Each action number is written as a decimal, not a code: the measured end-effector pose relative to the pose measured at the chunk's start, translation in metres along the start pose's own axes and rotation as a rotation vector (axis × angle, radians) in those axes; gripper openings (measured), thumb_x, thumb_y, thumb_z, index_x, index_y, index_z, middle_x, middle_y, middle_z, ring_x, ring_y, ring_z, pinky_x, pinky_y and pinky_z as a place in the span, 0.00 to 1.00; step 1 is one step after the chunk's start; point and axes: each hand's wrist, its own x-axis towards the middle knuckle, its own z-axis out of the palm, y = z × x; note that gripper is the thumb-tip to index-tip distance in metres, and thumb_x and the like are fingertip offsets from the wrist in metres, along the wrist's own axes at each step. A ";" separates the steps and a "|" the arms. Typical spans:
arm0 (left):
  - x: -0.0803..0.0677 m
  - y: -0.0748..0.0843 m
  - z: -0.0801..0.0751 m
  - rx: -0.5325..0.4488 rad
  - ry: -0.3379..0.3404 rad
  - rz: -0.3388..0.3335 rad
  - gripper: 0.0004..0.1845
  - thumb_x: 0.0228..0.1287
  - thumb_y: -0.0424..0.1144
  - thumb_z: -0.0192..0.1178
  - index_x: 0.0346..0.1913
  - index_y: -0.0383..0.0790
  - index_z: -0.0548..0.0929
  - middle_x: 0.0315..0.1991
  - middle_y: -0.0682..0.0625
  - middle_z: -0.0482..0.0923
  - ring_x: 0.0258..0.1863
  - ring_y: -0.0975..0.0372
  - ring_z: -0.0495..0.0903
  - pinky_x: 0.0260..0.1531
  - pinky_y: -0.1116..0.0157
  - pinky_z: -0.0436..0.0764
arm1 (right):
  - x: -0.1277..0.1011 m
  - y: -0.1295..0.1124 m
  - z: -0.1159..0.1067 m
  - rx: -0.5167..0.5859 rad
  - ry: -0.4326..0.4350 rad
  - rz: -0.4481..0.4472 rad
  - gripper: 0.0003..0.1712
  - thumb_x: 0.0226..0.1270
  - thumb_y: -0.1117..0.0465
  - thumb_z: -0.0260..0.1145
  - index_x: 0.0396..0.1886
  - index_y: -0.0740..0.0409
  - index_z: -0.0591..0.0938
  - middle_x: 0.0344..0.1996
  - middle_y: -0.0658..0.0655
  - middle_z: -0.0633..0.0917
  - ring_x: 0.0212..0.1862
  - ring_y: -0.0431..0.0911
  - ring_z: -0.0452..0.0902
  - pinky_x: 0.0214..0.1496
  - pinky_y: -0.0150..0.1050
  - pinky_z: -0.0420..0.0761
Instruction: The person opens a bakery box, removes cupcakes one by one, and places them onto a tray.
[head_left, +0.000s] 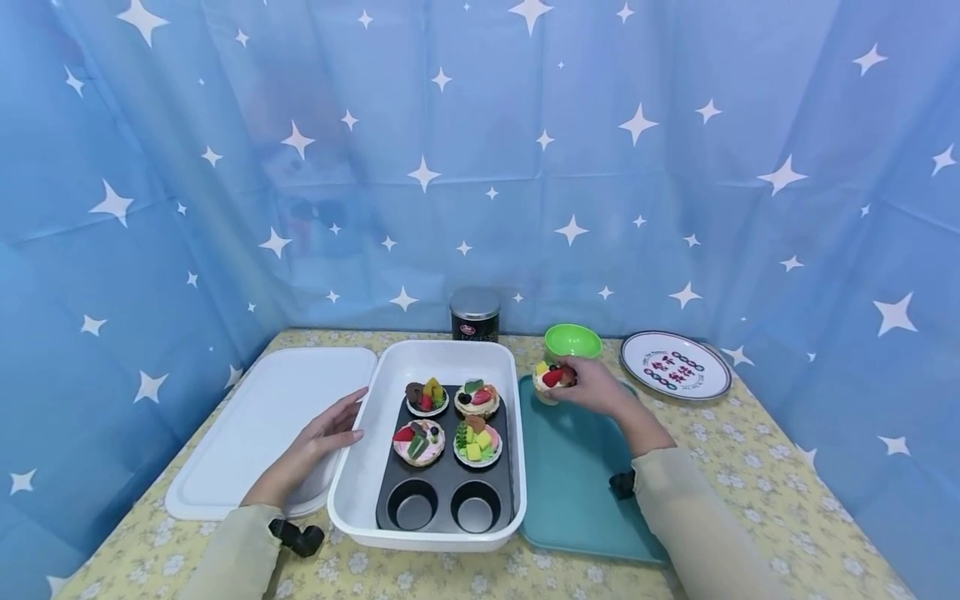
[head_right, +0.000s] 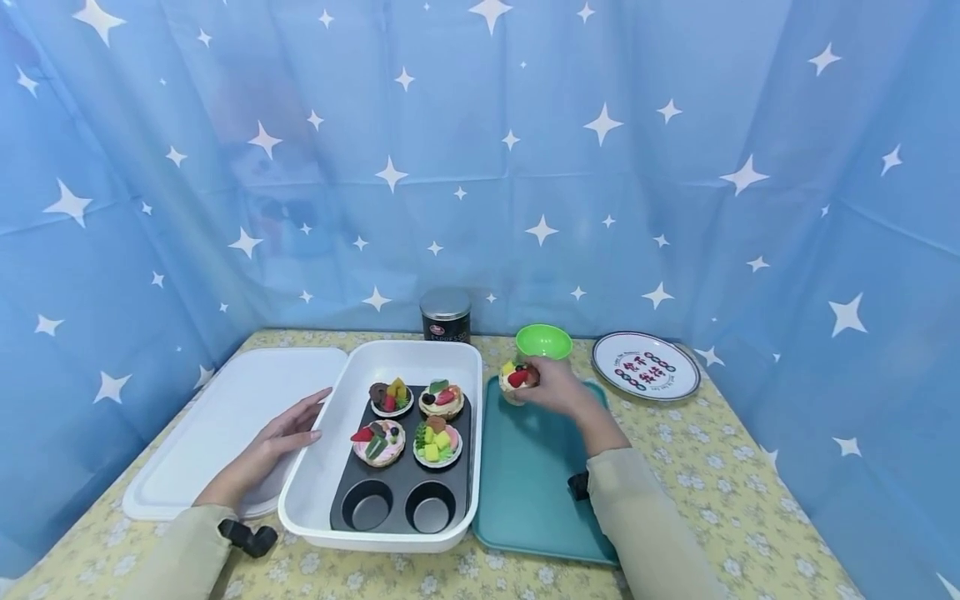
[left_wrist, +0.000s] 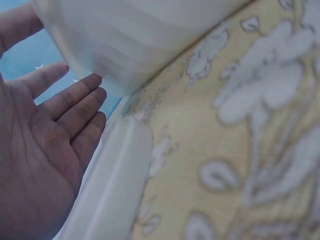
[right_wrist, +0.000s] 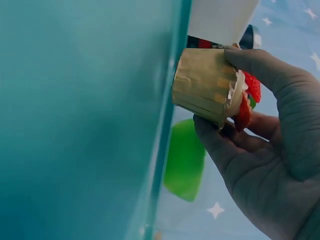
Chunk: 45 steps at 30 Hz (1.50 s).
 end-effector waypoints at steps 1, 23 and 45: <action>0.000 0.000 0.000 -0.001 -0.004 0.002 0.37 0.73 0.43 0.57 0.80 0.53 0.56 0.75 0.41 0.62 0.74 0.43 0.59 0.69 0.40 0.61 | 0.000 0.003 0.001 -0.003 -0.001 -0.008 0.20 0.61 0.55 0.76 0.45 0.61 0.80 0.26 0.53 0.76 0.29 0.46 0.69 0.32 0.41 0.71; 0.002 -0.001 -0.001 -0.001 0.006 -0.010 0.37 0.73 0.44 0.57 0.80 0.54 0.56 0.75 0.42 0.61 0.75 0.43 0.59 0.69 0.39 0.60 | -0.003 0.030 0.021 0.173 0.055 0.039 0.32 0.61 0.55 0.77 0.60 0.63 0.74 0.51 0.61 0.81 0.52 0.54 0.78 0.51 0.52 0.77; -0.001 -0.002 0.002 0.006 0.013 -0.034 0.36 0.73 0.46 0.58 0.80 0.56 0.58 0.75 0.43 0.62 0.74 0.43 0.60 0.67 0.42 0.66 | -0.005 0.033 0.030 0.192 0.066 0.085 0.29 0.60 0.55 0.77 0.55 0.61 0.75 0.52 0.61 0.81 0.52 0.53 0.76 0.51 0.48 0.76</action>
